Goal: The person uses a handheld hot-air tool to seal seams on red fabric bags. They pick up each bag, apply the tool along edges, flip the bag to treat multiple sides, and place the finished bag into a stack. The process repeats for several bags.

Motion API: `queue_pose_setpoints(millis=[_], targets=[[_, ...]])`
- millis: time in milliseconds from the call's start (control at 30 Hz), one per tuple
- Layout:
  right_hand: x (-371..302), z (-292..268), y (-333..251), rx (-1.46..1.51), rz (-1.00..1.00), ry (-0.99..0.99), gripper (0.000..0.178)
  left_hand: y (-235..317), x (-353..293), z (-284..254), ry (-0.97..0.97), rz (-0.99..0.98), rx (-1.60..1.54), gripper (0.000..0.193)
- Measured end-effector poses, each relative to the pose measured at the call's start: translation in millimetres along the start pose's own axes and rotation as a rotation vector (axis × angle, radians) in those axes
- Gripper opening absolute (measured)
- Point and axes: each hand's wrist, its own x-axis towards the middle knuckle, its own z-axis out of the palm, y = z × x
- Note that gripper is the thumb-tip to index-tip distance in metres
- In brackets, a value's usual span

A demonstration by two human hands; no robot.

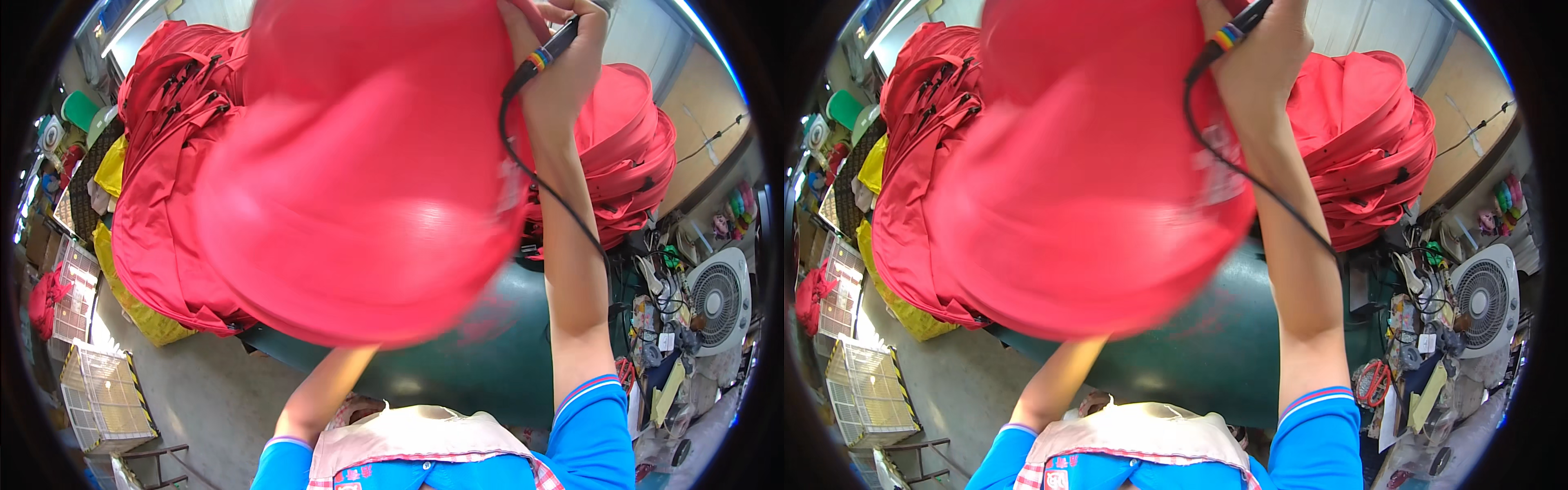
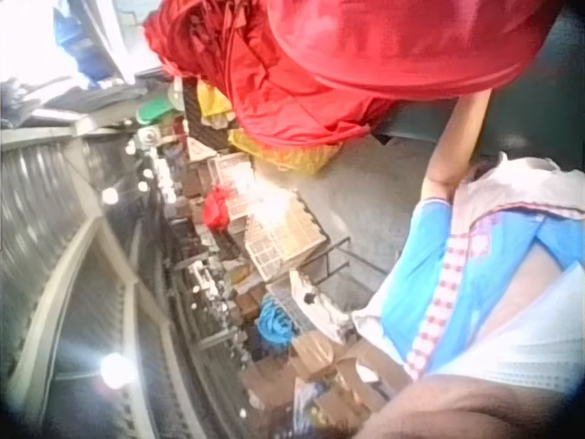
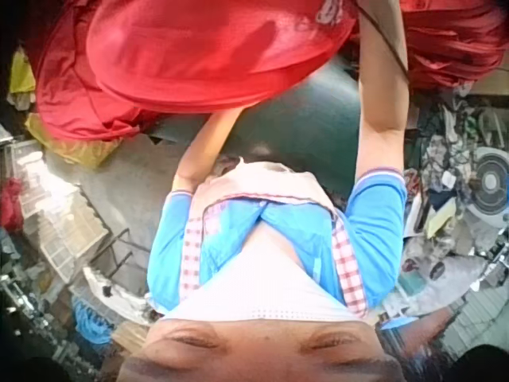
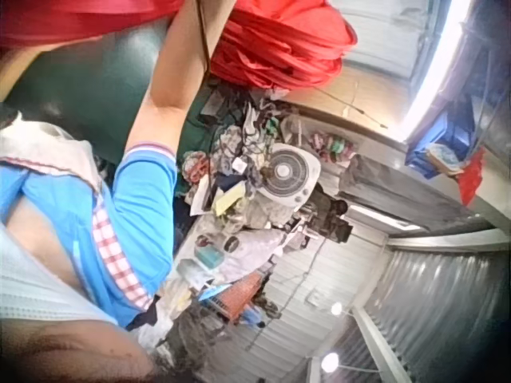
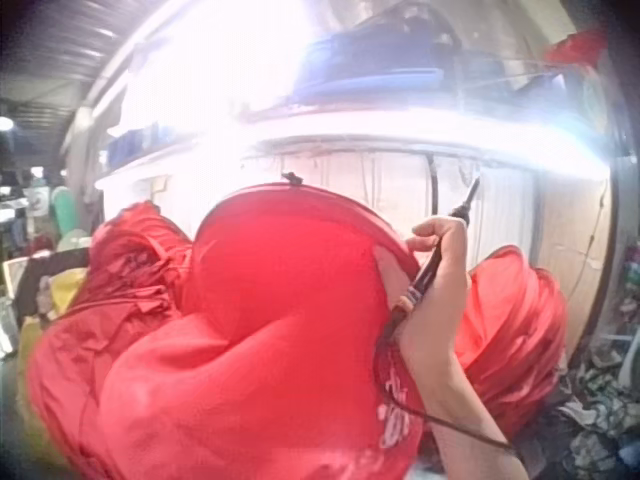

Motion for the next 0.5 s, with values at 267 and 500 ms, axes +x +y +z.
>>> queue_pose_setpoints(millis=[267, 500], targets=[[-78.6, -6.0, 35.9, -0.213, -0.142, -0.263, 0.041, -10.6, 39.2, -13.0, -0.386, -0.751, -0.804, 0.060], [-148.4, -32.6, 73.6, -0.142, 0.017, -0.513, 0.038, -63.6, 14.8, -5.6, -0.647, -0.615, -0.283, 0.071]])
